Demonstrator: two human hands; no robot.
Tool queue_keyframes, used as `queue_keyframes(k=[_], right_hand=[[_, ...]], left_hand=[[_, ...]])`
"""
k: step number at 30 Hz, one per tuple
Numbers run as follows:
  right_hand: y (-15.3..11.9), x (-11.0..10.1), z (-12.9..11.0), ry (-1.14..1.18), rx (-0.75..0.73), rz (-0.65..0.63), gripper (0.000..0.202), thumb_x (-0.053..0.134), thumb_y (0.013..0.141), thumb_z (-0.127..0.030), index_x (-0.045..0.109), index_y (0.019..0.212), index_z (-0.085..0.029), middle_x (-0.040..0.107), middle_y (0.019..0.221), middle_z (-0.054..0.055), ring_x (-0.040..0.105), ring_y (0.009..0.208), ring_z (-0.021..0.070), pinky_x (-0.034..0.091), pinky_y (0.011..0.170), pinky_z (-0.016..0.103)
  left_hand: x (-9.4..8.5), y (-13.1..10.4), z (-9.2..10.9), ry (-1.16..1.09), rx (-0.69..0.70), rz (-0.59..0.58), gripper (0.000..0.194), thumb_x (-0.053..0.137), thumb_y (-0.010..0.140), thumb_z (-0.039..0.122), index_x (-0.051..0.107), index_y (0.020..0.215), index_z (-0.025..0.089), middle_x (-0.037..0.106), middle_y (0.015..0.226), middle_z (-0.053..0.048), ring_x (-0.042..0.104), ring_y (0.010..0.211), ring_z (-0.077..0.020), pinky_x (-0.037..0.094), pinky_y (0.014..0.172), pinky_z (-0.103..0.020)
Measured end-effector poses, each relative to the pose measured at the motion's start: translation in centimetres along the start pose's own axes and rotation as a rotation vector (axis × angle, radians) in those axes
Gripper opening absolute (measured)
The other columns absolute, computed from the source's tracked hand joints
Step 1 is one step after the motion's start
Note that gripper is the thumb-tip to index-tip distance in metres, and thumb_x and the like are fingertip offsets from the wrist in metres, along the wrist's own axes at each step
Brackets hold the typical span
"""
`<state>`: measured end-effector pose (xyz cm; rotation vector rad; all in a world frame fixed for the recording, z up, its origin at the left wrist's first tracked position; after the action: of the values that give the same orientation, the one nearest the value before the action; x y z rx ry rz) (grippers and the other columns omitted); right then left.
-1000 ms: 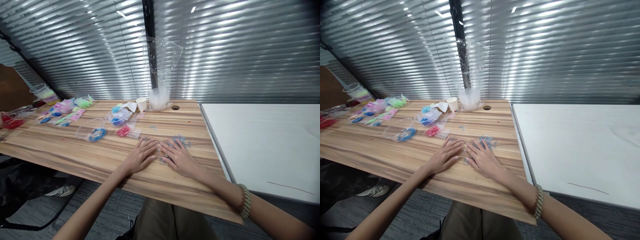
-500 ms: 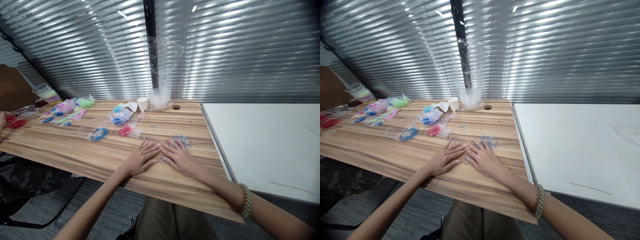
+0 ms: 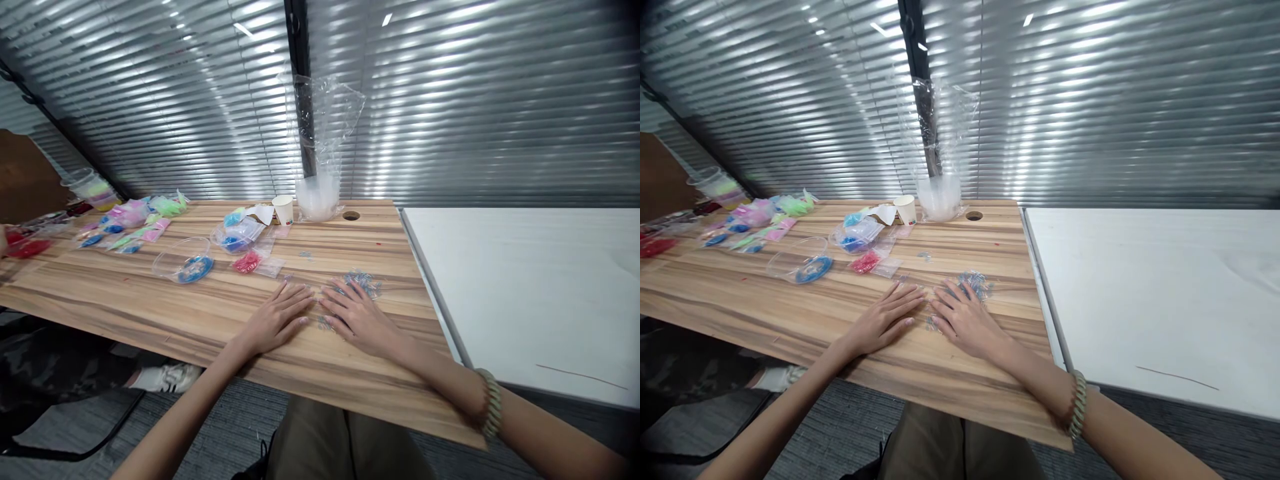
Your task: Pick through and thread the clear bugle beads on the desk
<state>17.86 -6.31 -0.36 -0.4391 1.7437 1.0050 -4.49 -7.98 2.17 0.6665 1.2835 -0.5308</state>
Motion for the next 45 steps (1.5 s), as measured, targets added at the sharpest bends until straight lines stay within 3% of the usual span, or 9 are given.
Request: queue_keyframes(k=[22,28,34,45], right_hand=[[0.04,0.00,-0.04,-0.006,0.011,0.019,0.030,0.043,0.094,-0.030,0.059,0.118,-0.020,0.051,0.129,0.008,0.033,0.131,0.0263,0.029,0.106,0.050],[0.05,-0.16,-0.13,-0.010,0.014,0.006,0.031,0.041,0.095,-0.030,0.058,0.119,-0.020,0.050,0.131,0.007,0.031,0.131,0.0270,0.029,0.106,0.051],[0.02,-0.07,-0.10,-0.004,0.017,0.020,0.032,0.043,0.094,-0.031,0.057,0.121,-0.020,0.052,0.129,0.008,0.032,0.131,0.0267,0.029,0.106,0.051],[-0.04,-0.12,-0.09,-0.014,0.017,0.004,0.034,0.039,0.095,-0.032,0.057,0.121,-0.019,0.051,0.130,0.007,0.031,0.131,0.0279,0.029,0.106,0.051]], left_hand=[[0.41,0.05,-0.22,-0.004,-0.064,0.064,0.038,0.035,0.096,0.033,0.048,0.128,0.018,0.048,0.135,-0.007,0.034,0.132,-0.0216,0.027,0.111,-0.046],[0.36,0.08,-0.13,0.009,-0.062,0.043,0.042,0.035,0.096,0.034,0.042,0.134,0.017,0.043,0.138,-0.008,0.031,0.133,-0.0209,0.025,0.112,-0.046],[0.40,0.00,-0.10,-0.004,-0.025,-0.012,0.045,0.035,0.096,0.036,0.033,0.139,0.023,0.037,0.142,-0.005,0.027,0.135,-0.0199,0.022,0.113,-0.044],[0.48,0.00,-0.19,-0.014,-0.044,0.006,0.043,0.036,0.096,0.035,0.038,0.137,0.021,0.040,0.141,-0.004,0.030,0.134,-0.0192,0.024,0.113,-0.043]])
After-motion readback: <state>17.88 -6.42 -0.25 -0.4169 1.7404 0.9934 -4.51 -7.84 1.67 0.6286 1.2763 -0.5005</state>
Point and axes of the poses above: each hand's wrist, its own y-axis towards the middle knuckle, its own x-axis out of the palm, z = x × y, the point moved 1 cm from there along y, towards the middle knuckle
